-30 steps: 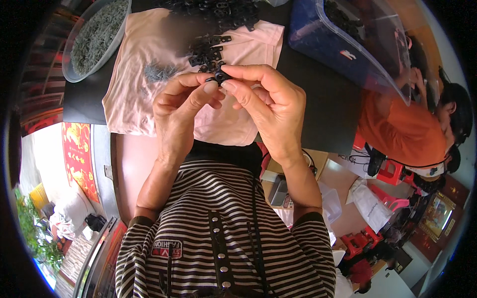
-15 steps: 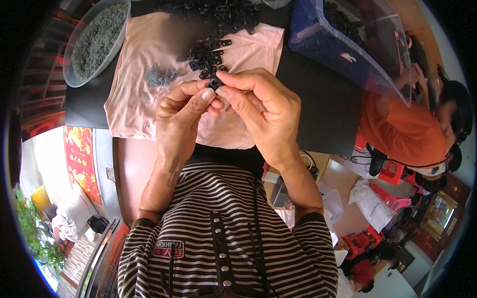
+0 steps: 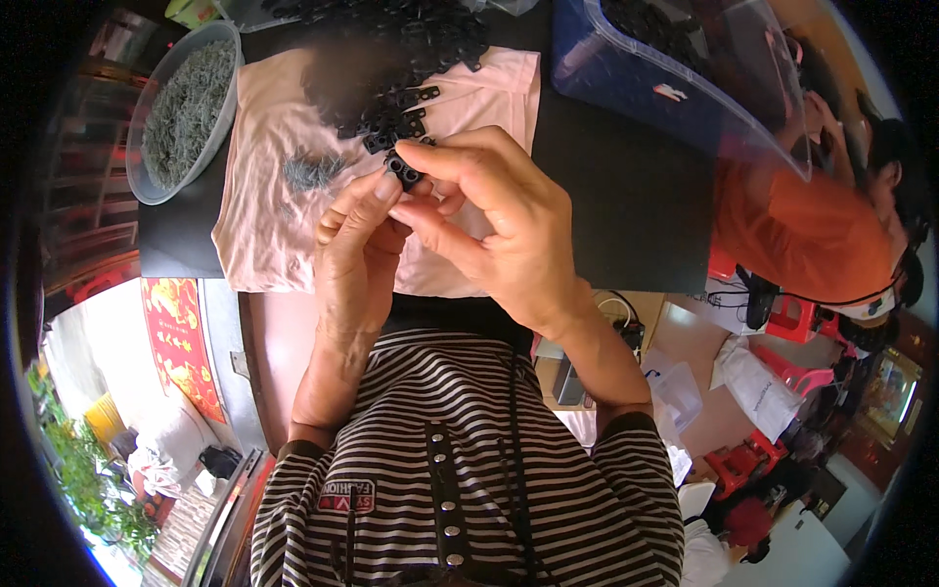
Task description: The person sits at a table and repeatedly assembles small black plastic clips with metal pins. They pick up a clip and a pin, insert the pin into the clip, and place the finished unit on a pink cloth.
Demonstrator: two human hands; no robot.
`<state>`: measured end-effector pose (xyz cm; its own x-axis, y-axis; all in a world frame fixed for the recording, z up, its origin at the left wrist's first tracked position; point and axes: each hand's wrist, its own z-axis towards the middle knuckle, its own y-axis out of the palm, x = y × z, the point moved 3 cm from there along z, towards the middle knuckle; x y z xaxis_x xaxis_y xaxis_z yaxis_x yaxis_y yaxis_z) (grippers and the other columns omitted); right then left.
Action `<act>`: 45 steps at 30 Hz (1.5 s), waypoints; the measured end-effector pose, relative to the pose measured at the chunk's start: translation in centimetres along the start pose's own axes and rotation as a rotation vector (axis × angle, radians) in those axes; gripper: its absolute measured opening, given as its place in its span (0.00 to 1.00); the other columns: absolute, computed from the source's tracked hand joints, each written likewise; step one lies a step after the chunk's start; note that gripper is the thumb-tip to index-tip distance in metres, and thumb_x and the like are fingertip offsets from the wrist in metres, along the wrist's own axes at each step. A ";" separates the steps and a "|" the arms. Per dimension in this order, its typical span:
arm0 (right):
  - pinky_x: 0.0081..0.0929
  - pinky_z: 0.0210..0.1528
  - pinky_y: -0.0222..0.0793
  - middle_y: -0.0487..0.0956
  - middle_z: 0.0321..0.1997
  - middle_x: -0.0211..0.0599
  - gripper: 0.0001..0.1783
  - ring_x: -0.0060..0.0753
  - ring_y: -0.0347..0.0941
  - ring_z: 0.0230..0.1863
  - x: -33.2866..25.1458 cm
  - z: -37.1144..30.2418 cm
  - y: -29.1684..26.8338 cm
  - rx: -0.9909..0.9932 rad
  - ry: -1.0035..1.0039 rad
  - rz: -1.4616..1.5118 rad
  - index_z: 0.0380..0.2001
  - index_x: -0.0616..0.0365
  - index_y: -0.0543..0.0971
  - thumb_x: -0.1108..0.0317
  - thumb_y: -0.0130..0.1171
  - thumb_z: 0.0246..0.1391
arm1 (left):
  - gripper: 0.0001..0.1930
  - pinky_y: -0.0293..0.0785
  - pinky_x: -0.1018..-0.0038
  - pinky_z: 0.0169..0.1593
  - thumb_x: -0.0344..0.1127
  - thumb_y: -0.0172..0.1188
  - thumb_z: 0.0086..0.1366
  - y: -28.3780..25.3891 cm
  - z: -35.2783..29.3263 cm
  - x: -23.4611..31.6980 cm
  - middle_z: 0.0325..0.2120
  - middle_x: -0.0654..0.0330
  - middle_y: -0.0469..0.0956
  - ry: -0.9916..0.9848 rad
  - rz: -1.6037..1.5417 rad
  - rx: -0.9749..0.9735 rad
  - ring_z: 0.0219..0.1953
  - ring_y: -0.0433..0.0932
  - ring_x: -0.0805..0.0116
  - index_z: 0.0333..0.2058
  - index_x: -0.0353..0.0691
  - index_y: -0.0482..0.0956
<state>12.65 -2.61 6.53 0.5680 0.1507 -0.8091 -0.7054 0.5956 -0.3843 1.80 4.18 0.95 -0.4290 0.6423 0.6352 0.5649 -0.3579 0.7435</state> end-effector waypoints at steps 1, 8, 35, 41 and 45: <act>0.16 0.29 0.72 0.75 0.33 0.34 0.19 0.21 0.73 0.29 -0.2 0.1 0.0 0.004 -0.031 -0.035 0.41 0.59 0.78 0.79 0.65 0.41 | 0.10 0.74 0.73 0.43 0.31 0.55 0.63 0.0 0.0 -0.1 0.34 0.55 0.80 -0.024 -0.028 0.004 0.36 0.78 0.70 0.41 0.32 0.77; 0.16 0.28 0.71 0.75 0.32 0.31 0.20 0.21 0.73 0.26 -0.4 0.4 -1.4 -0.073 -0.036 -0.108 0.38 0.56 0.78 0.78 0.67 0.37 | 0.12 0.73 0.74 0.44 0.31 0.53 0.64 0.7 -0.3 0.1 0.37 0.56 0.78 -0.033 -0.116 -0.111 0.38 0.77 0.70 0.44 0.31 0.76; 0.18 0.31 0.72 0.77 0.33 0.36 0.15 0.25 0.75 0.31 0.9 -0.2 -2.1 -0.150 0.064 0.148 0.37 0.63 0.78 0.77 0.65 0.42 | 0.14 0.74 0.81 0.41 0.21 0.63 0.52 -0.5 0.5 0.8 0.39 0.53 0.78 0.506 0.507 -0.215 0.38 0.76 0.72 0.40 0.32 0.80; 0.19 0.31 0.71 0.77 0.33 0.36 0.14 0.26 0.75 0.31 1.5 -0.3 -2.0 -0.197 0.046 0.137 0.37 0.63 0.77 0.77 0.64 0.43 | 0.12 0.74 0.81 0.41 0.21 0.62 0.54 -0.8 0.4 0.2 0.38 0.53 0.78 0.457 0.506 -0.183 0.38 0.76 0.72 0.38 0.33 0.80; 0.18 0.29 0.70 0.77 0.32 0.36 0.13 0.25 0.75 0.29 2.0 -0.3 -2.2 -0.200 0.055 0.095 0.36 0.63 0.77 0.77 0.64 0.44 | 0.12 0.73 0.81 0.42 0.21 0.61 0.55 -0.6 0.7 -0.1 0.38 0.53 0.77 0.441 0.516 -0.199 0.38 0.76 0.73 0.40 0.32 0.79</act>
<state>15.19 -3.89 5.64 0.4749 0.1526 -0.8667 -0.8280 0.4113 -0.3812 2.02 4.83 0.24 -0.4104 0.0376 0.9111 0.6517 -0.6868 0.3219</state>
